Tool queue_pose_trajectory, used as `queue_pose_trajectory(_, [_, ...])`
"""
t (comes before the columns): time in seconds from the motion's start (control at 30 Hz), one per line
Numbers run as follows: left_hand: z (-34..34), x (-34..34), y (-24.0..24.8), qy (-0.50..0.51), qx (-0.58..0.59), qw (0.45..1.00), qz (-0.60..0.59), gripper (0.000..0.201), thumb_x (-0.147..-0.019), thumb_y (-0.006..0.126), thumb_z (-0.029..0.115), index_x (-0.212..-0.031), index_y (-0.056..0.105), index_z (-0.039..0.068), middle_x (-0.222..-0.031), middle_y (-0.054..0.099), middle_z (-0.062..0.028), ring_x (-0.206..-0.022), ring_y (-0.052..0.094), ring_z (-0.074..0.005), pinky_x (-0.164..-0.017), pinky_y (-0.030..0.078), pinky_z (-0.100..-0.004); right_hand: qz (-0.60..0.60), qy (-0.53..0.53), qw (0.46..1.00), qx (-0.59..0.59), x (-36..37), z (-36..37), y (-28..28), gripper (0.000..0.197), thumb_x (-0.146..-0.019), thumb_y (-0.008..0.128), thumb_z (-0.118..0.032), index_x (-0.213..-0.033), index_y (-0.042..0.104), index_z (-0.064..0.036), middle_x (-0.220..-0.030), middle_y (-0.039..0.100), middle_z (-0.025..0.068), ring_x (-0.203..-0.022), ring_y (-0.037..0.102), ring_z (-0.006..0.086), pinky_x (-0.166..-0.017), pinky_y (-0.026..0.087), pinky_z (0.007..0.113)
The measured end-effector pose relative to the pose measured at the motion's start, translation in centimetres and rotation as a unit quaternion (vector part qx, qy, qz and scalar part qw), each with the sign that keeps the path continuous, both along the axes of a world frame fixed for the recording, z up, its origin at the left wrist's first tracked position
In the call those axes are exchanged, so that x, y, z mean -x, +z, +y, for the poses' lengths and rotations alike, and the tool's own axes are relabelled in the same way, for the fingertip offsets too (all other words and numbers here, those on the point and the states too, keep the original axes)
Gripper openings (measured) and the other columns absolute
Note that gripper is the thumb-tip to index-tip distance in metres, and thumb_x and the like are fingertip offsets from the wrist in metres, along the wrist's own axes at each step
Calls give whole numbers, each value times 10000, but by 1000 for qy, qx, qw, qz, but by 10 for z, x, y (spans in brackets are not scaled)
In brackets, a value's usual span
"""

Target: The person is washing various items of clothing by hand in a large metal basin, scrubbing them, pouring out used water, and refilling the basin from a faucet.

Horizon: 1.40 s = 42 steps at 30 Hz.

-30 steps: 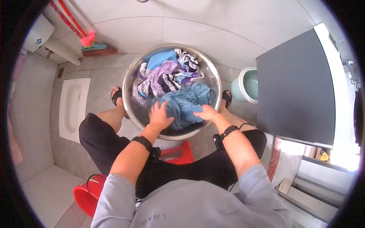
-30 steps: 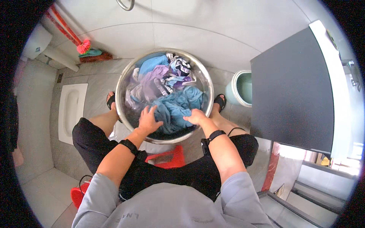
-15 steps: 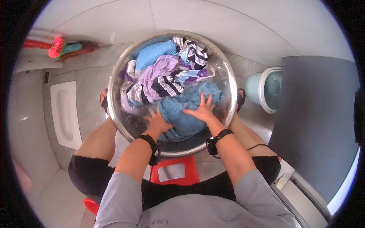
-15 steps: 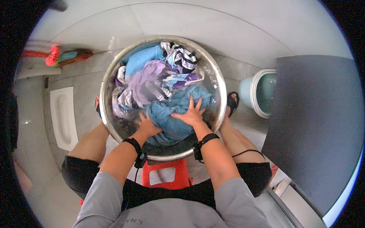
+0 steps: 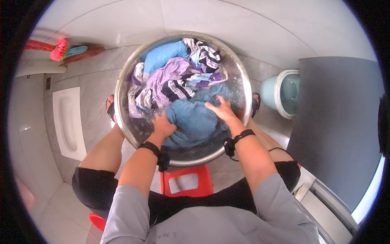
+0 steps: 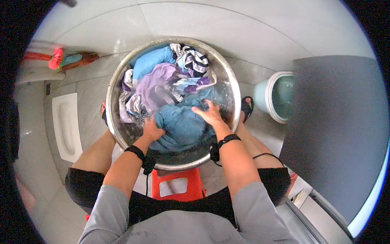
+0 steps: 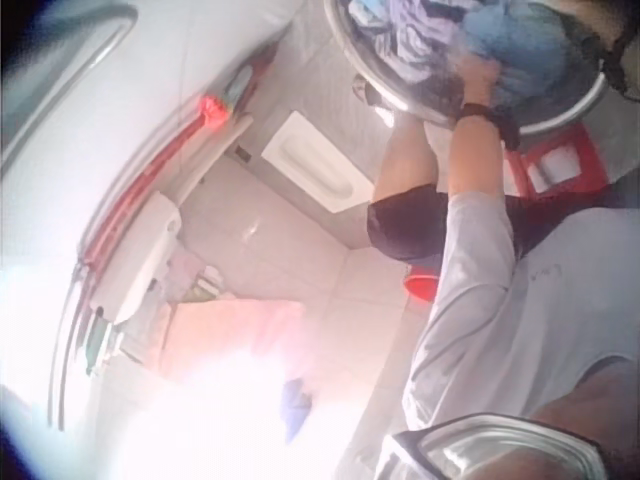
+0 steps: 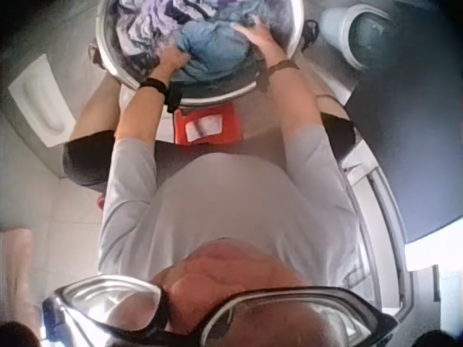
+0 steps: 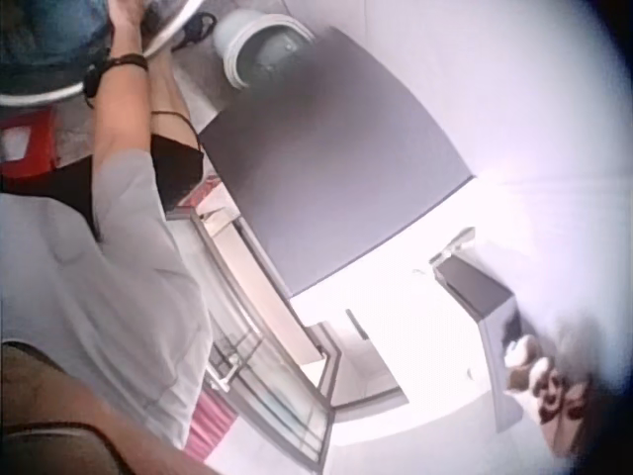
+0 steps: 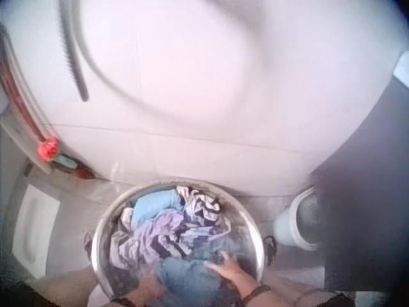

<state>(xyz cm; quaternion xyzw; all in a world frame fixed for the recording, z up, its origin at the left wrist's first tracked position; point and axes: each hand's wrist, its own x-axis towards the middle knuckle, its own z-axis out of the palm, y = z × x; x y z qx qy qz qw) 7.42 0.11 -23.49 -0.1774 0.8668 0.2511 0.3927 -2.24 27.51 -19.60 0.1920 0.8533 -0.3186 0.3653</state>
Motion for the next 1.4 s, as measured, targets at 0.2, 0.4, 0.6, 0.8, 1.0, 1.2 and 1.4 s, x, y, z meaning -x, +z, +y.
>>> queue_pose_trajectory(0.2, [-10,-38,63,36,-36,994,97,432,-704,647,174,-1105,678,16,-1214,573,-274,-1123,578,-449,-987,470,-479,48,106,991,-60,-21,10,13,802,-744,790,-460,-1397,502,-94,-1355,556,219,-1281,515,341,-1074,416,380])
queue_pose_trajectory(0.4, [-5,-37,155,-8,-44,986,163,372,-683,629,154,-1033,708,53,-1028,679,-256,-1012,651,-417,-922,508,-478,113,256,960,-26,-27,1,95,990,-622,869,-341,-1459,407,-87,-1447,460,225,-1345,443,348,-1119,376,399])
queue_pose_trajectory(0.6, [4,-33,247,-18,-62,968,242,315,-665,628,149,-942,720,31,-927,694,-258,-933,673,-417,-836,535,-476,328,419,802,272,-87,-86,209,1296,-550,945,-282,-1567,157,-129,-1616,114,199,-1507,101,339,-1207,214,442])
queue_pose_trajectory(0.8, [23,-44,322,-51,-149,916,370,313,-611,630,136,-852,693,-54,-853,672,-302,-880,677,-431,-805,535,-484,428,331,764,352,-113,-91,259,1304,-521,947,-185,-1568,170,-160,-1599,175,215,-1485,174,372,-1201,231,438])
queue_pose_trajectory(1.0, [31,-39,309,69,-293,895,330,686,-684,728,180,-1300,501,-18,-1213,595,-286,-1102,625,-353,-907,498,-435,360,220,888,181,-121,-71,249,891,-644,815,-158,-1436,412,-95,-996,690,231,-958,688,330,-853,534,420])
queue_pose_trajectory(1.2, [29,-62,194,427,-471,771,18,926,-816,708,464,-1534,243,109,-1506,368,-199,-1361,396,-358,-1090,339,-516,133,-159,965,164,-145,-37,162,406,-770,739,-226,-1133,642,-73,-960,696,86,-794,677,211,-561,568,382])
queue_pose_trajectory(1.4, [127,-119,169,562,-768,285,-112,689,-919,521,568,-1448,396,145,-1454,431,-156,-1326,429,-374,-1091,336,-623,40,-280,917,283,-160,-39,202,329,-869,672,-147,-1188,602,-109,-1116,644,77,-958,645,255,-603,599,430])
